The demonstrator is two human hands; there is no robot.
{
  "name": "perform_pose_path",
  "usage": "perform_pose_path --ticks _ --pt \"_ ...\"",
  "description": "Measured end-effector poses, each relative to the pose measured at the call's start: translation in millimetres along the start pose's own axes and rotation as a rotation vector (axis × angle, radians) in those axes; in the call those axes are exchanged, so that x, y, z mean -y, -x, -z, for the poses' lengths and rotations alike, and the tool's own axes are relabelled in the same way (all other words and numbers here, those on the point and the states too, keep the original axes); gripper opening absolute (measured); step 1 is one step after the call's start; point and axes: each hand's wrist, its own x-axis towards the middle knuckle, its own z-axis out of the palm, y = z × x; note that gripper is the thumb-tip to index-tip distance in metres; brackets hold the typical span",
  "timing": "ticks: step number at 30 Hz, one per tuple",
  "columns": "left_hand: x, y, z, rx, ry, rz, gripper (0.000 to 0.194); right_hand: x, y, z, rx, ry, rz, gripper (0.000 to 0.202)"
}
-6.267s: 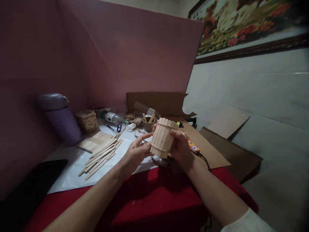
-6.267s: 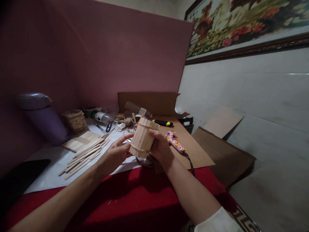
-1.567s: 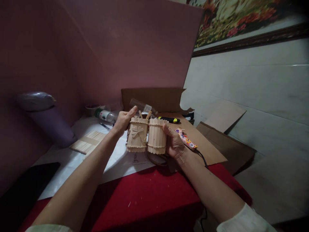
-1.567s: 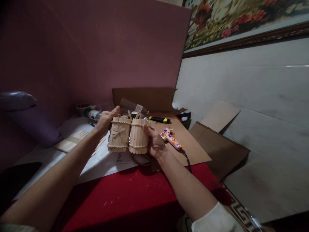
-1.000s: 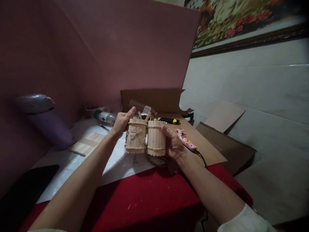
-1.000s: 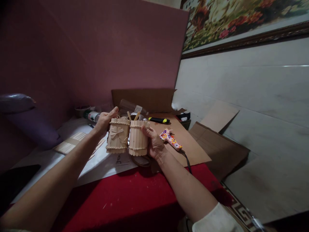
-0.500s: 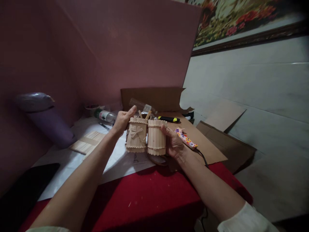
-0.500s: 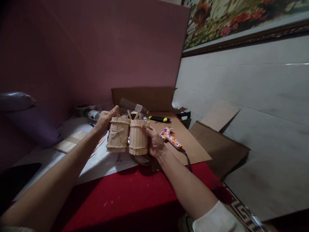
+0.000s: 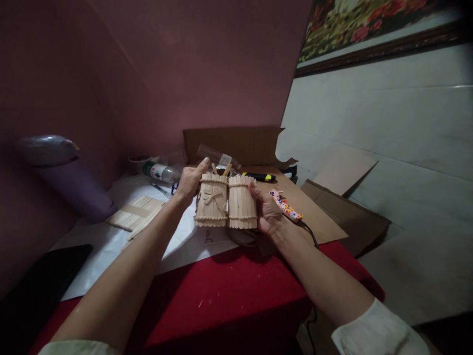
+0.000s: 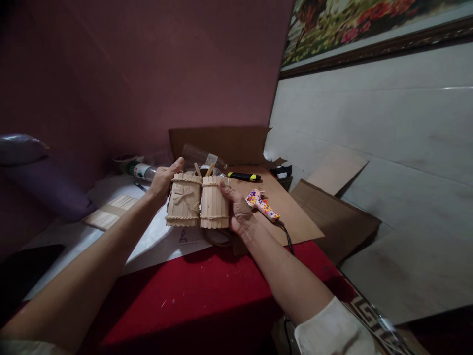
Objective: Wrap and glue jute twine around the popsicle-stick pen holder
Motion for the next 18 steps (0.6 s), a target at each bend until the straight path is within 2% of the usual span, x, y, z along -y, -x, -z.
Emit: perform_pose_path --ticks 5,18 --pt "1.5 0.1 -1.8 -0.025 0.015 -0.004 0.052 -1.6 -2.0 3.5 -0.053 -0.02 -0.02 0.046" --pt "6.8 -1.7 -0.3 -0.034 0.039 0.021 0.05 -0.4 -2.8 3.6 -0.08 -0.059 -0.072 0.043"
